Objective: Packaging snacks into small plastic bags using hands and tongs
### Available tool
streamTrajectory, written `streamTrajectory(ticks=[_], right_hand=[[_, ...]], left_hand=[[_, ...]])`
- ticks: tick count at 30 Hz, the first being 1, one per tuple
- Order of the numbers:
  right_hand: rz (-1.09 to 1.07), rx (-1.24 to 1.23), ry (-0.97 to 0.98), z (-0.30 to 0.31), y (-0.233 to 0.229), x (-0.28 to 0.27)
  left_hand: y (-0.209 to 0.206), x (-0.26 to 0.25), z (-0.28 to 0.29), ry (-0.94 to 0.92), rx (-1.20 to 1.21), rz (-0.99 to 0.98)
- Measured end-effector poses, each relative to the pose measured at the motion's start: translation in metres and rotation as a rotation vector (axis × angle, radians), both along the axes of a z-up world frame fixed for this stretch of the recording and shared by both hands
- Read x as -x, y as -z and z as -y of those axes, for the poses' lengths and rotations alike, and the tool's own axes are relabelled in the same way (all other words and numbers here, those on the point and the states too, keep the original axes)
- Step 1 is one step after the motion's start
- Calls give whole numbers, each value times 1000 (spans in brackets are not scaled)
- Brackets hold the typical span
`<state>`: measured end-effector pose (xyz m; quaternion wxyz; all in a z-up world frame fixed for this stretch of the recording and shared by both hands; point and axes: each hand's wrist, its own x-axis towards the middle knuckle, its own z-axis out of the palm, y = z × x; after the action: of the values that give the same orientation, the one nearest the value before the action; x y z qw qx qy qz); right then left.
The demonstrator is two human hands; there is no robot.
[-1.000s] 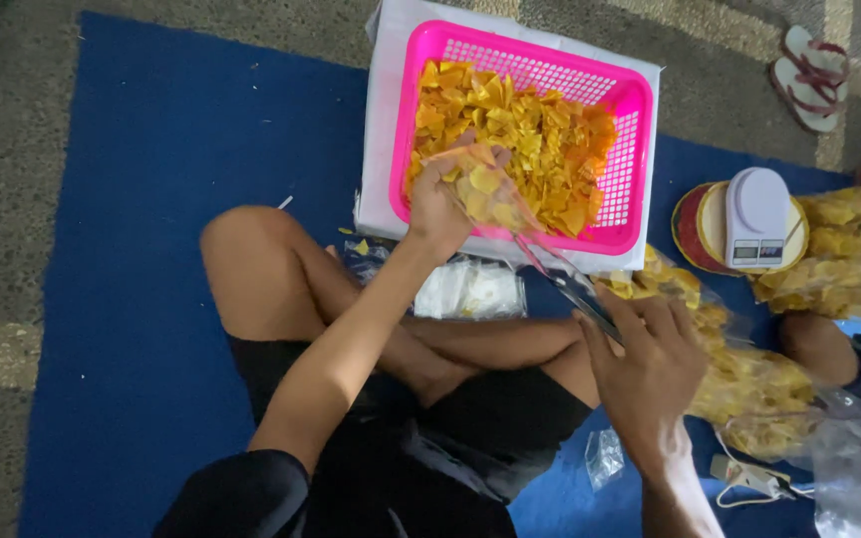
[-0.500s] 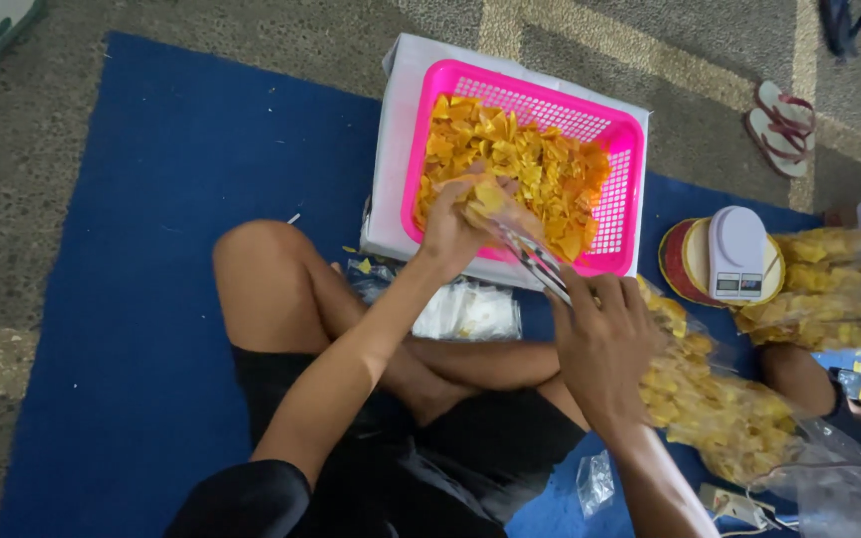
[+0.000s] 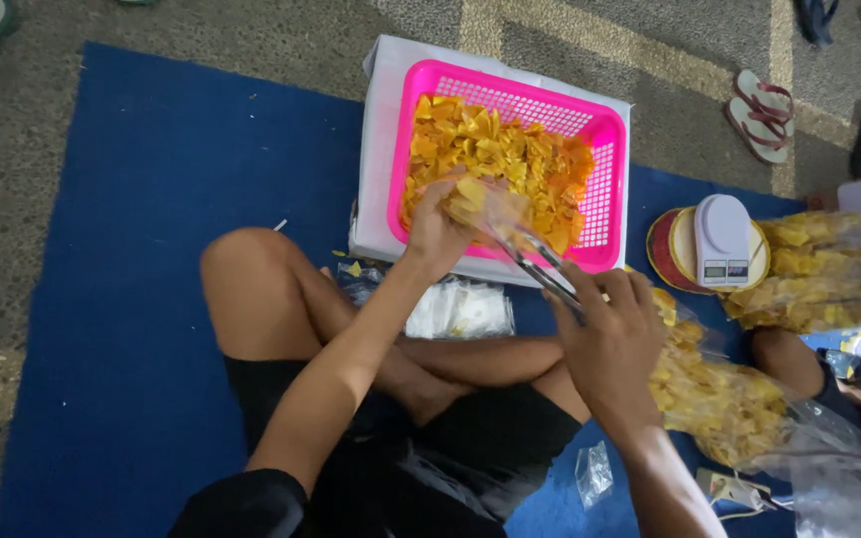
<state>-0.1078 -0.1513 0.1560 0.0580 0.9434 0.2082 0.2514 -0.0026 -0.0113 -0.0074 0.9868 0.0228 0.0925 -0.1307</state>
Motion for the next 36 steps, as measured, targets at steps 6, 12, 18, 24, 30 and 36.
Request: streamTrajectory(ticks=[6, 12, 18, 24, 30, 36], right_hand=[[-97, -234, 29, 14, -27, 13], [-145, -233, 244, 43, -41, 2], [-165, 28, 237, 104, 29, -36], [-201, 169, 218, 109, 33, -50], [-260, 252, 216, 102, 26, -59], [-250, 261, 210, 122, 55, -66]], left_hand=[[-10, 3, -4, 29, 94, -64], [3, 0, -9, 57, 170, 60], [5, 0, -7, 104, 107, 14], [4, -1, -7, 128, 111, 14], [-3, 0, -10, 133, 121, -2], [7, -1, -7, 114, 133, 21]])
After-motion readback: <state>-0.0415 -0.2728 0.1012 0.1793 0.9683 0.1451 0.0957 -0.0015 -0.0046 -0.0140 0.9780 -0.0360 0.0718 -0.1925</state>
